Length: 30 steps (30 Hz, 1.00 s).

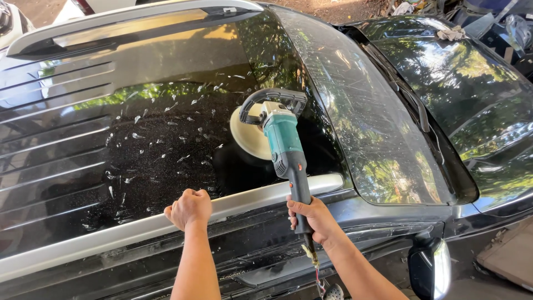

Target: Applying wax and polishing the roof of a black vehicle using a power polisher.

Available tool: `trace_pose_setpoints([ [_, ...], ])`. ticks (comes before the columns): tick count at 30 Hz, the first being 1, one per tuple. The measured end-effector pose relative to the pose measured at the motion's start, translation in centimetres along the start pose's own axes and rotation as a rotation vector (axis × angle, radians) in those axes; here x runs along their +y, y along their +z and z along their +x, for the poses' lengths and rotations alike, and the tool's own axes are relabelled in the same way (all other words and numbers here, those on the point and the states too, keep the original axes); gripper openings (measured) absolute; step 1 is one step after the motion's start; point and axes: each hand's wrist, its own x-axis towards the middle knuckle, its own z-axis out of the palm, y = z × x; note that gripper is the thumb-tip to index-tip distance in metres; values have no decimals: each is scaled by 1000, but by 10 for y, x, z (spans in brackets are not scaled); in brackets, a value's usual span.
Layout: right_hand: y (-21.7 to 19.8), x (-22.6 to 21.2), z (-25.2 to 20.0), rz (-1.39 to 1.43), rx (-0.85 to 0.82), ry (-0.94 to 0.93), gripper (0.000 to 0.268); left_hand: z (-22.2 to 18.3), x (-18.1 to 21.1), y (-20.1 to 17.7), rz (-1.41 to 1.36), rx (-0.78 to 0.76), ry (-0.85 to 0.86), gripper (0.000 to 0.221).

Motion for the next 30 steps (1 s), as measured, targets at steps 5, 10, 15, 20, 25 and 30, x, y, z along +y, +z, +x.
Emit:
trace_pose_setpoints([
  [5,-13,2,2,73,-28,11,34,0,1,0,17,13,4,32],
  [10,-8,-3,-5,122,-10,32,32,-2,2,-2,29,-11,-2,33],
  [15,-10,-14,-9,93,19,61,32,0,1,0,17,-7,3,31],
  [20,-37,-11,4,81,-29,-10,33,-2,2,-3,19,-3,0,33],
  [25,-41,-23,7,90,-6,-63,32,-1,2,0,23,-6,-4,33],
  [30,-46,-30,6,156,52,-66,32,1,1,2,33,10,0,34],
])
